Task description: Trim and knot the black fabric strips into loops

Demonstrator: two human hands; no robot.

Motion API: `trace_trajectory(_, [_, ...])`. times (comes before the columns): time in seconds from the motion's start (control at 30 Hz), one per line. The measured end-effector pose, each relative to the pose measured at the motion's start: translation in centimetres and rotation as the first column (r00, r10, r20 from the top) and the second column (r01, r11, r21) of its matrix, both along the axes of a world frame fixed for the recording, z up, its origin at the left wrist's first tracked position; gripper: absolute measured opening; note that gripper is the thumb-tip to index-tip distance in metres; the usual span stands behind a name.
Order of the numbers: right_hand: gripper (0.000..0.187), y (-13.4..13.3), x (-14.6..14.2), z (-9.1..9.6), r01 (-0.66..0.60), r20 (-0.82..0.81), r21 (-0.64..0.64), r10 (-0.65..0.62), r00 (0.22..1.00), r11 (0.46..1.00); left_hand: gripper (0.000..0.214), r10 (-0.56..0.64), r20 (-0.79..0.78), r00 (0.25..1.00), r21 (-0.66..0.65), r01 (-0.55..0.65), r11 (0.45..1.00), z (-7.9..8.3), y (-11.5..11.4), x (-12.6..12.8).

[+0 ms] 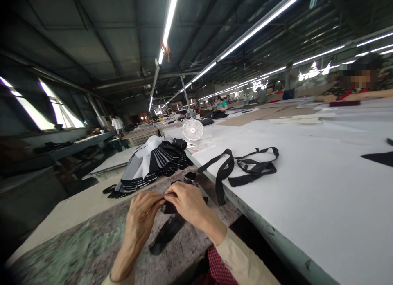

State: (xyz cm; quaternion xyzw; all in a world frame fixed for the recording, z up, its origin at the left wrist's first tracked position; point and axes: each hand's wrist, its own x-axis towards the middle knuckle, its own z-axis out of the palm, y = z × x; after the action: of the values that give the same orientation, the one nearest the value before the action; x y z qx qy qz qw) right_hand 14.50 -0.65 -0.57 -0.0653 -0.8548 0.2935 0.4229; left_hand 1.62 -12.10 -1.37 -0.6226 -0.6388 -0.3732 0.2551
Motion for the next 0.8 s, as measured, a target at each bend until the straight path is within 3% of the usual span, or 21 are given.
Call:
trace_trajectory(0.2, [0.011,1.2,-4.9,7.8,-0.037,0.089,0.134,0.026,0.996,0.99,0.014,0.184,-0.245,0.952,0.233,-0.127,0.964,6.0,0.0,-4.1])
trace_trajectory(0.33, [0.012,1.4,-6.4,11.1,-0.114,0.134,0.167,0.092,0.987,0.979,0.013,0.269,-0.294,0.917,0.349,-0.159,0.924,8.1,-0.1,-5.6])
trace_trajectory(0.5, [0.015,2.1,-6.0,12.5,-0.184,0.196,0.197,0.146,0.97,0.963,0.009,0.253,-0.301,0.919,0.39,-0.123,0.913,8.5,-0.4,-5.7])
trace_trajectory(0.7, [0.02,1.8,-5.5,13.6,-0.295,0.263,0.219,0.235,0.936,0.93,0.006,0.212,-0.291,0.933,0.398,-0.084,0.914,9.0,-0.6,-4.0])
trace_trajectory(0.8, [0.02,3.0,-4.9,13.8,-0.32,0.273,0.233,0.254,0.928,0.918,0.008,0.163,-0.247,0.955,0.382,-0.059,0.922,8.9,-1.9,-3.5])
